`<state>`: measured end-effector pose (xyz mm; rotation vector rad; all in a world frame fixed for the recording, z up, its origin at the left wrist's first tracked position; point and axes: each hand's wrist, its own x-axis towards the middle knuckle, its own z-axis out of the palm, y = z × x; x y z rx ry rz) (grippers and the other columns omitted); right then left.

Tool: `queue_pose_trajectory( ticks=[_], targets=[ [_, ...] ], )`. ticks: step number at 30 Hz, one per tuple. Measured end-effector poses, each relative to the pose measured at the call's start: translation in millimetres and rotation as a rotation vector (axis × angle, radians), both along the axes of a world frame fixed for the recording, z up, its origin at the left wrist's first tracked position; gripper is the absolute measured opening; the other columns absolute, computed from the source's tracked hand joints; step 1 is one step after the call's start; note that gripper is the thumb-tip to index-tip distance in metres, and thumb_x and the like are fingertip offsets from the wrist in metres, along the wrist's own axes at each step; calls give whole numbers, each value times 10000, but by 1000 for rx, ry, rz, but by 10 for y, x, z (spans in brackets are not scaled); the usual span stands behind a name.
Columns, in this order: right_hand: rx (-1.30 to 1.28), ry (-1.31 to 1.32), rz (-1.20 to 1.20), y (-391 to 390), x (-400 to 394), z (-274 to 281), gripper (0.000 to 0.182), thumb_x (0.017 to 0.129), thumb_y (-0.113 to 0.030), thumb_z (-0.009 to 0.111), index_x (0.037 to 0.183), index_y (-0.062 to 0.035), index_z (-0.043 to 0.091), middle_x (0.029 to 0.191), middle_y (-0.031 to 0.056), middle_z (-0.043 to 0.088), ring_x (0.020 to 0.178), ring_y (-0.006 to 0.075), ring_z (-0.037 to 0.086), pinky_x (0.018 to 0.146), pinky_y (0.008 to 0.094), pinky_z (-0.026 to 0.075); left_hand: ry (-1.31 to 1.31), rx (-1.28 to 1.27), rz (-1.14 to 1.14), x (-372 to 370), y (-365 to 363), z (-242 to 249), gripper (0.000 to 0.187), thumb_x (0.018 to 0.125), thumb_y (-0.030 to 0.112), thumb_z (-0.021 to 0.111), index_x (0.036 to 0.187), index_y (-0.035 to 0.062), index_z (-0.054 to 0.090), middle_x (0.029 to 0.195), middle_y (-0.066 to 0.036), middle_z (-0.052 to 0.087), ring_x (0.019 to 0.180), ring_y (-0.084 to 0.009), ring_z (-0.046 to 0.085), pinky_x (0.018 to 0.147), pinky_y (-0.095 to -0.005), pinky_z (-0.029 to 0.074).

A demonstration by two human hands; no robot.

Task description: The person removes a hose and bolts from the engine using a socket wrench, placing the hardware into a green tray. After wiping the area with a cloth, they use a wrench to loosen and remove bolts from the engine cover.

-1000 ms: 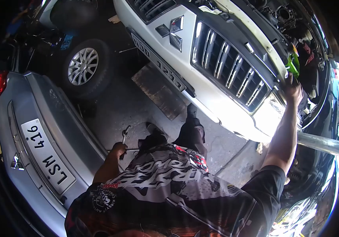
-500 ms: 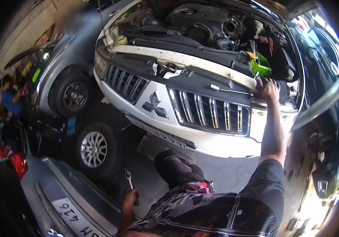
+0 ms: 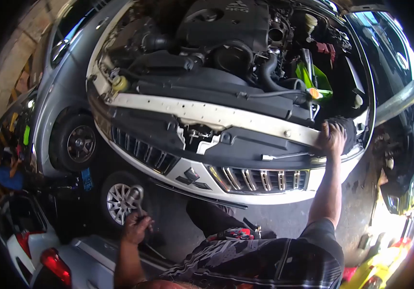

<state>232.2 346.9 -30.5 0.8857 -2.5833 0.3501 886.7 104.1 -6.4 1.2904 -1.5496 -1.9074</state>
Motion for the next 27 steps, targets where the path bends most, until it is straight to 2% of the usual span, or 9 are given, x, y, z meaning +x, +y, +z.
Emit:
queue_pose_trajectory(
  ticks=[4,8,11,12,14,18,23,26,27],
  targets=[
    [16,-27,-118,-82,70,51,504,996,-502,471,969,-68,726,1080,119,680,1219,331,545,1073,484,335,-172,26,-289,-369,-805,1749,90,909,99,681,889,63,601,721,-14,602,639,-117,596,602,-289,500],
    [-43,-250,-157,-4,-198,-14,595,995,-584,443,1130,-63,698,1162,143,690,1191,312,584,1050,453,396,-224,-139,-567,-1244,-1499,2370,147,933,145,669,821,70,610,682,23,585,616,-90,575,579,-278,474],
    [-955,-791,-259,-477,-13,463,545,999,-392,610,1339,20,503,1096,175,677,1094,266,617,941,378,491,36,-255,-710,-1789,-1576,1563,163,954,185,652,829,83,625,676,43,577,605,-68,540,558,-277,449],
    [-755,-453,-59,-722,203,646,507,999,-336,628,1327,33,513,1150,176,659,1100,267,609,958,379,476,165,-273,-721,-1986,-1530,1194,153,957,192,652,846,89,630,673,46,573,602,-65,529,553,-276,442],
    [-476,-656,362,-1180,870,1182,517,973,-272,663,1381,1,499,1211,183,636,1119,258,604,998,366,457,246,138,-718,-2345,-1249,767,142,962,199,656,871,92,637,681,45,569,603,-62,524,552,-272,436],
    [-229,-1627,758,-1844,2114,1414,608,937,-216,723,1442,-9,454,1285,156,617,1207,227,560,1054,370,445,373,348,-823,-2691,-956,626,132,947,209,696,971,84,666,807,24,616,728,-53,559,657,-246,468],
    [-349,-1843,314,-2128,2908,991,358,1024,-323,592,1125,16,645,982,64,688,926,149,618,839,328,510,573,-31,-1013,-2572,-1212,523,417,899,155,738,1260,44,558,1057,-71,655,932,-137,609,807,-341,525],
    [-399,-1711,251,-2461,2985,1196,374,1035,-341,568,1082,14,676,941,35,678,848,134,589,792,327,490,-264,-20,-1649,-2697,-1882,994,596,840,435,772,1246,33,602,1134,-146,682,1028,-240,656,916,-350,515],
    [-416,-1671,210,-2579,2912,1257,346,1041,-319,555,1079,8,660,923,37,669,826,133,591,774,321,493,-232,-62,-1640,-2622,-2029,822,695,811,513,766,1265,10,610,1191,-183,674,1084,-293,652,973,-370,499]
  ],
)
